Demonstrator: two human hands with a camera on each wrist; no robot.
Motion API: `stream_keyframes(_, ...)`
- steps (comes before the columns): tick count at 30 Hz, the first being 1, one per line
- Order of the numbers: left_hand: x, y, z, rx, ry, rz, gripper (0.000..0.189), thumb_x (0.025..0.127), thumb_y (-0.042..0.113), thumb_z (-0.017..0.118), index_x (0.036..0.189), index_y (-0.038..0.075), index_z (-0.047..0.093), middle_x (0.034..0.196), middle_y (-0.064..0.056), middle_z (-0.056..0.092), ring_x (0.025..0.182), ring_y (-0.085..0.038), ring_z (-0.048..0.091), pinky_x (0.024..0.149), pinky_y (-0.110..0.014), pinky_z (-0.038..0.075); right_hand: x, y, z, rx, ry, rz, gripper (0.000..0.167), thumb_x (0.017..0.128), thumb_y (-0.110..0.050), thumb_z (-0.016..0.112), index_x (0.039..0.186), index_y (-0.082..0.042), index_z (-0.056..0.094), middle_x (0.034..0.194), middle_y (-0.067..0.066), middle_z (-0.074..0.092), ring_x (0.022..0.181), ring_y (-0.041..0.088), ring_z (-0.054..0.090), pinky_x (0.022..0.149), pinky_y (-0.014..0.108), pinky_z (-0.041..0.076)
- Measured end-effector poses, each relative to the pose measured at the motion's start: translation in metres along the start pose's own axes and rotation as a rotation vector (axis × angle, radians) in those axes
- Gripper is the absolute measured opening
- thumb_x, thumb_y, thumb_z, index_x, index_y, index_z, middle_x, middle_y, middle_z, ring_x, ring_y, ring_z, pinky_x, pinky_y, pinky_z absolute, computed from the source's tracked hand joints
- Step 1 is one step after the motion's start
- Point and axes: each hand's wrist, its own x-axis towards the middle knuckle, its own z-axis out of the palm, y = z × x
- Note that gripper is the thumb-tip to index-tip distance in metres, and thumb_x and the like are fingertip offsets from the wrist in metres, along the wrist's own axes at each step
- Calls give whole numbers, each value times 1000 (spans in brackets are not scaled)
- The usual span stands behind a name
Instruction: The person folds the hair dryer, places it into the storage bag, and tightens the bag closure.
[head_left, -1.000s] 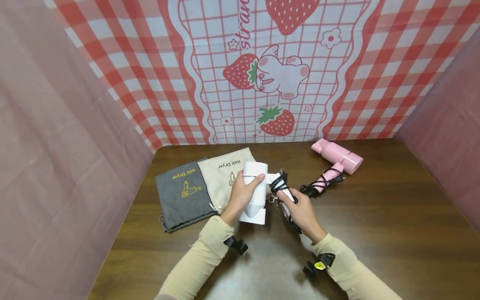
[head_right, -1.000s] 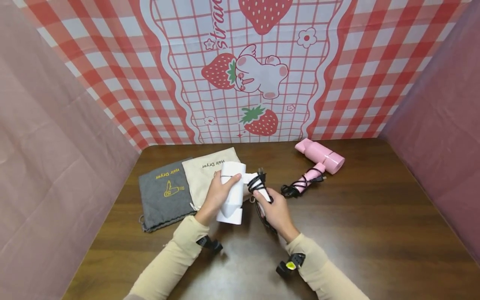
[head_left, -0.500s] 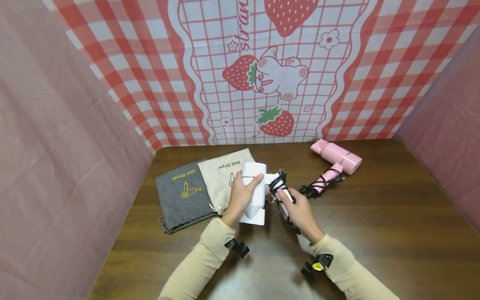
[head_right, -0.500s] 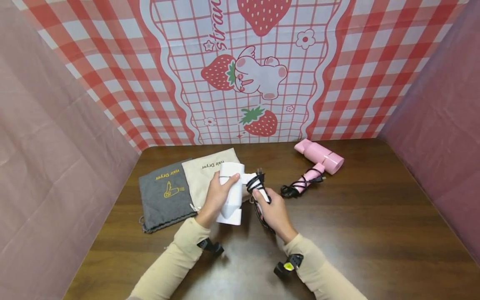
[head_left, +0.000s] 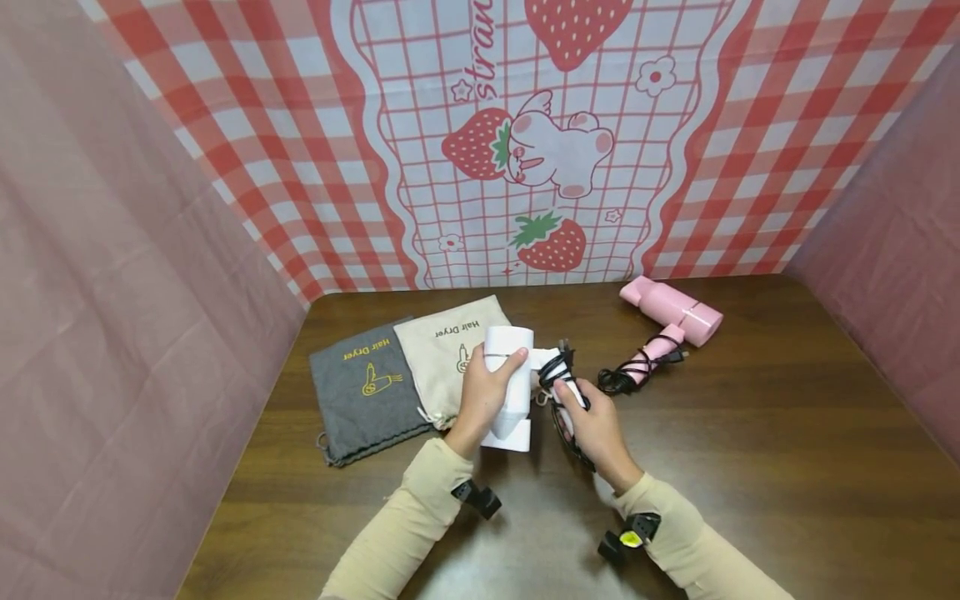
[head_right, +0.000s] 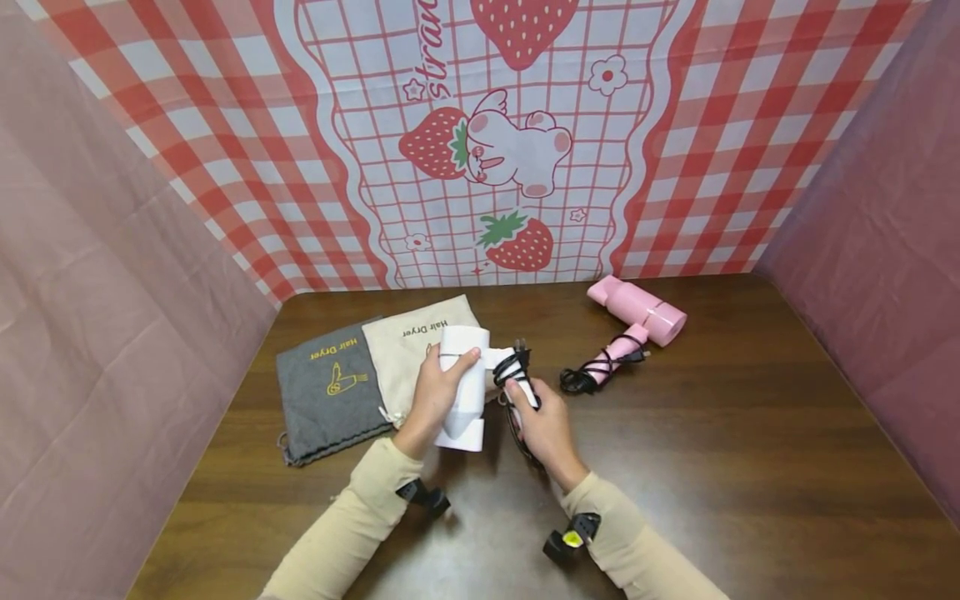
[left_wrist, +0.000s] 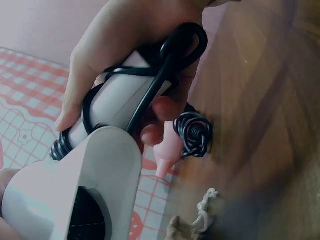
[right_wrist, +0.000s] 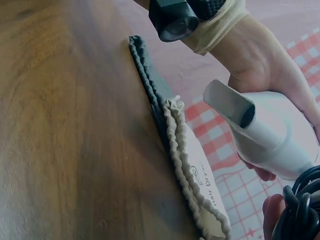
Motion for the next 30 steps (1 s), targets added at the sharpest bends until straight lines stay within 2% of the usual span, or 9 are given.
stream_keyframes(3,-4,0,4,-9,30,-13,65,85,38,71,133,0,48,109,-18,64,86,-24,63,74,-31,53,-2,2,5,-15,65,-22,35,100,-29,53,107,5,59,63,6,55,44,10,49,44,24,45)
stream_keyframes(9,-11,-4,16,-13,105,-33,68,84,44,71,133,3,50,105,-16,66,83,-22,64,74,-31,52,-8,9,22,-51,227,-60,36,101,-27,51,111,7,58,85,23,59,52,11,52,51,23,47)
stream_keyframes(13,-12,-8,21,-4,149,-25,64,83,44,71,130,4,53,103,-15,67,83,-22,63,76,-33,51,-9,11,28,-45,262,-66,36,101,-27,51,112,7,57,85,23,58,55,12,53,52,22,46)
stream_keyframes(21,-12,-9,19,-43,125,-38,67,84,44,71,133,3,49,106,-16,66,85,-22,63,78,-33,51,-6,11,28,-21,239,-36,36,101,-27,51,110,7,56,81,23,58,54,11,52,51,24,48)
stream_keyframes(30,-8,-13,9,-143,83,-89,65,85,40,70,132,2,46,107,-15,62,85,-19,60,75,-28,49,0,10,26,-14,113,12,40,101,-32,51,116,5,54,67,8,55,49,10,51,49,25,48)
